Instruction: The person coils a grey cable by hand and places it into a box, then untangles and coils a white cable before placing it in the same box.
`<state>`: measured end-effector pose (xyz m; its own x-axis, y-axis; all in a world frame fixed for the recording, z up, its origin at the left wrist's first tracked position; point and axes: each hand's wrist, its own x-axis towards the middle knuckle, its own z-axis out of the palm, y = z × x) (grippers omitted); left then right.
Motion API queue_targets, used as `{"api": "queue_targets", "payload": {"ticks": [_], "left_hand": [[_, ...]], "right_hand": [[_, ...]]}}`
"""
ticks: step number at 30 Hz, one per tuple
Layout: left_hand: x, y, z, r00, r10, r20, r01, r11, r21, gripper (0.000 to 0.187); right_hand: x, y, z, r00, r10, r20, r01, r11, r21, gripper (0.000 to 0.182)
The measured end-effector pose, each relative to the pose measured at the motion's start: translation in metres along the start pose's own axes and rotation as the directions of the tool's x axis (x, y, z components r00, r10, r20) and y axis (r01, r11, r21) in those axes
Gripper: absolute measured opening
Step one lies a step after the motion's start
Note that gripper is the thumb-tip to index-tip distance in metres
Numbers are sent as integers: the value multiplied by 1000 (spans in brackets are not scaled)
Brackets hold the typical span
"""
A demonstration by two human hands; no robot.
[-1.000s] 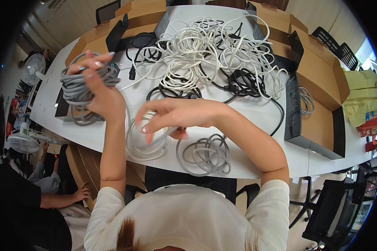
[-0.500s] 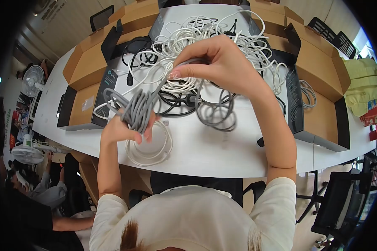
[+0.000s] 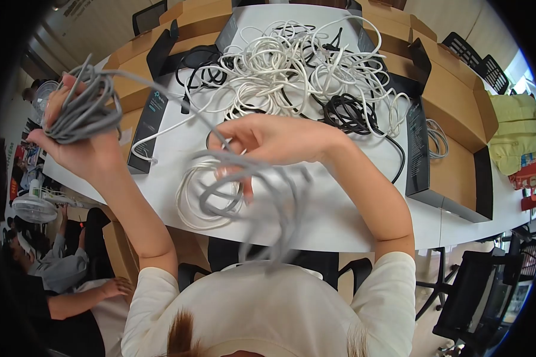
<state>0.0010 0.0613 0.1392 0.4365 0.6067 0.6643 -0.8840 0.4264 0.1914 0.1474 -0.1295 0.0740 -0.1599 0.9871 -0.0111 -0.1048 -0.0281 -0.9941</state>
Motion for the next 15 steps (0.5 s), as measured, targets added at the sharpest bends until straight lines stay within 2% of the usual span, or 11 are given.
{"api": "queue_targets", "payload": {"ticks": [1,3,4,5,6,7,9,11,12,14,15], "left_hand": [[5,-2,-2,982,181,-51,-165,958,233,40],[14,-6,-20,965,255,56,-255,878,405,44],[15,-8,-31,953,281,113,-300,823,482,46],[10,-18,-33,917,356,181,-382,654,653,40],[4,-25,-36,905,342,253,-413,560,718,35],[-1,-31,-40,891,318,325,-445,460,769,31],[-7,-40,-44,867,295,401,-483,300,823,24],[-13,-46,-45,854,315,414,-483,184,856,18],[-15,-45,-43,904,234,359,-393,119,912,18],[-19,-43,-41,973,85,214,-212,-40,977,18],[-19,-42,-48,949,40,314,-302,-183,936,19]], "right_hand": [[0,-2,1,1000,-11,-5,12,998,63,24],[-2,-9,5,999,-31,-19,34,980,194,25],[-1,-10,9,993,-49,-109,61,992,112,34],[2,-12,13,978,-73,-195,79,997,24,44],[4,-12,15,955,-106,-277,91,994,-65,53],[7,-7,5,961,-197,-196,168,973,-156,72],[7,0,-2,949,-105,-298,154,977,147,82],[7,0,-7,931,-112,-349,159,981,110,95],[7,0,-10,920,-115,-374,159,983,91,102],[-1,-16,-4,907,-166,-386,161,986,-46,102],[-10,-16,-4,893,-217,-396,206,976,-70,80]]}}
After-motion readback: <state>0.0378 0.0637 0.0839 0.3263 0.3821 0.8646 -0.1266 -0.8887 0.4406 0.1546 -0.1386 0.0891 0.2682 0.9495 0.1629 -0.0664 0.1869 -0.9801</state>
